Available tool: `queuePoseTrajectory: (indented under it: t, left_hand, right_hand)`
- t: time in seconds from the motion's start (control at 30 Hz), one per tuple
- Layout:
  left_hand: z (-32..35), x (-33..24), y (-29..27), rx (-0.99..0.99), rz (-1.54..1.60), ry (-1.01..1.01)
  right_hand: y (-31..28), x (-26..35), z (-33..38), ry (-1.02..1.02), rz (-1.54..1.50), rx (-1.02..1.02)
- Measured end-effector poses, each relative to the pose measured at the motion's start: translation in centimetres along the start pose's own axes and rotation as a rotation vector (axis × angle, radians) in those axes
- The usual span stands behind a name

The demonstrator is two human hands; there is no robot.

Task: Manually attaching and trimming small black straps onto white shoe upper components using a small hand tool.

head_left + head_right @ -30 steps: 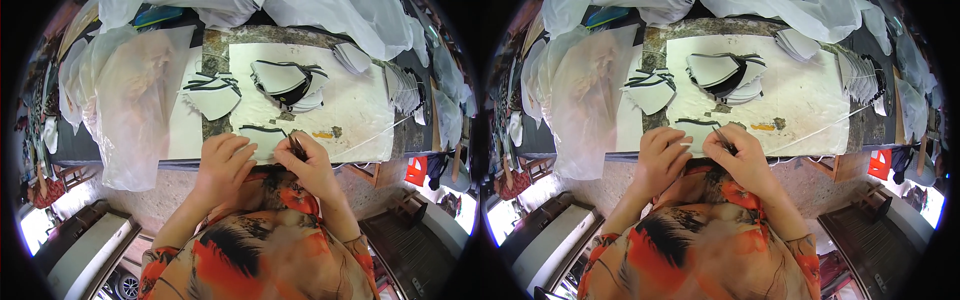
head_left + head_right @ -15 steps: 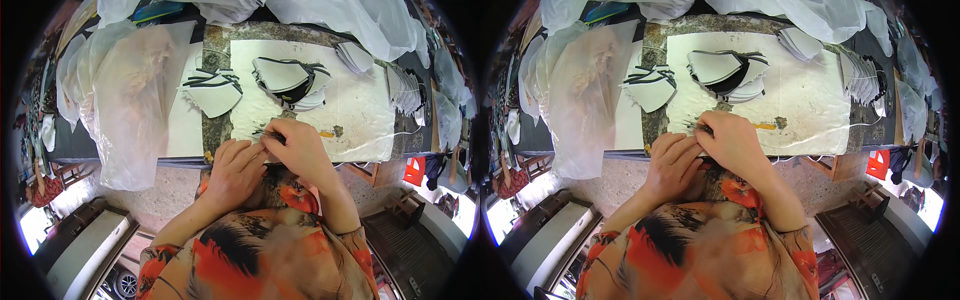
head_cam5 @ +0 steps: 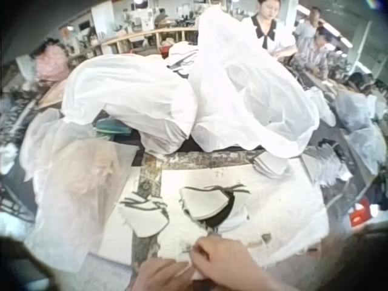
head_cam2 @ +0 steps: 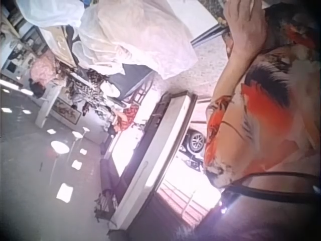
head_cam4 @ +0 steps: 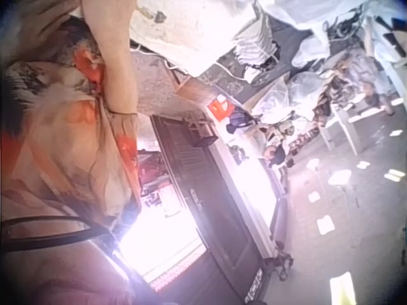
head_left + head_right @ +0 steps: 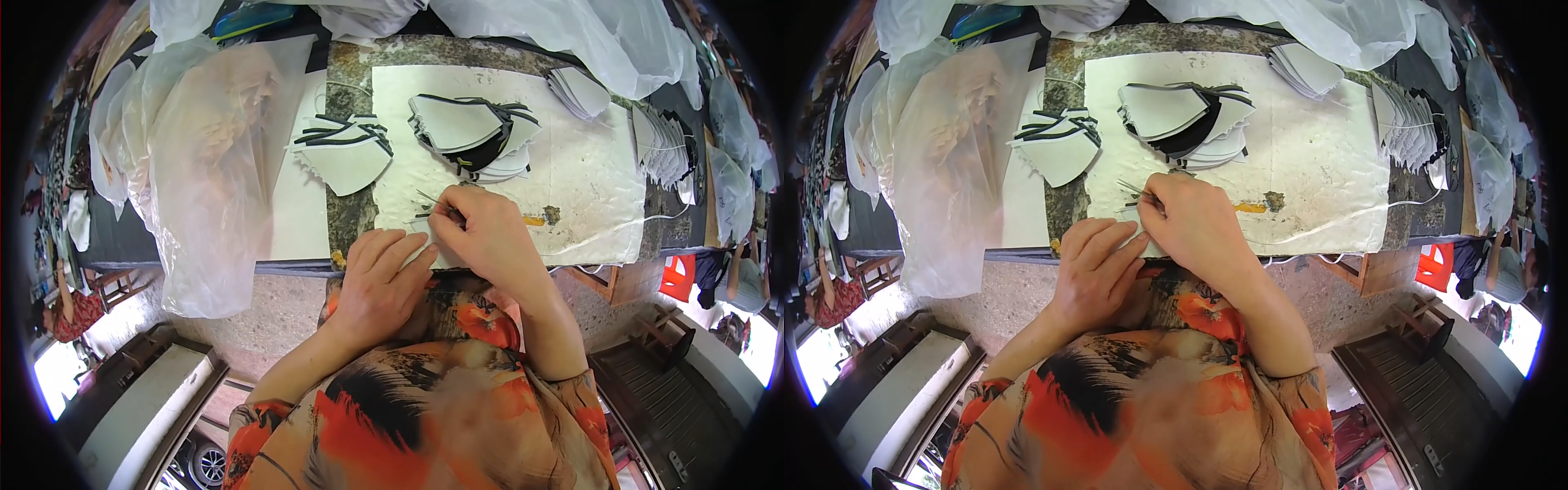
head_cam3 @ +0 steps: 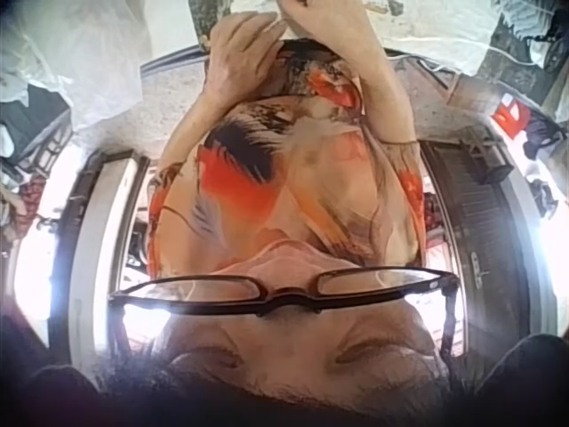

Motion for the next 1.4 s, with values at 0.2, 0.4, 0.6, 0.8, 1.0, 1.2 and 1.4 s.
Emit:
queuePoseTrajectory:
  t: [0.2, 0.4, 0.6, 0.8, 1.0, 1.2, 1.4]
  left_hand:
    - [0.03, 0.13, -0.13, -0.041, -0.011, -0.029]
    - [0.07, 0.24, -0.21, -0.039, -0.024, -0.034]
    - [0.13, 0.18, -0.11, -0.014, -0.049, -0.017]
    - [0.05, 0.23, -0.46, -0.027, -0.07, -0.1]
    - [0.22, 0.41, -0.22, 0.005, -0.077, -0.112]
    - [0.52, 0.57, 0.03, 0.003, -0.087, -0.114]
    - [0.49, 0.54, 0.0, 0.002, -0.079, -0.122]
  right_hand:
    - [-0.17, 0.0, 0.13, -0.015, -0.002, 0.016]
    - [-0.4, -0.01, 0.16, -0.004, -0.037, 0.042]
    - [-0.49, -0.08, -0.02, -0.02, -0.069, 0.079]
    - [-0.82, 0.01, -0.2, -0.018, -0.077, 0.118]
    - [-0.25, 0.03, -0.21, -0.041, -0.035, 0.077]
    - [-0.17, 0.28, -0.19, -0.057, 0.006, 0.045]
    - [-0.16, -0.05, -0.04, -0.039, -0.016, 0.043]
Point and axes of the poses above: each hand's wrist, its own z-axis away from the middle knuckle, its own y-axis out of the palm, x = y × z, the point moved 6 cm from there along -z, towards the middle knuckle
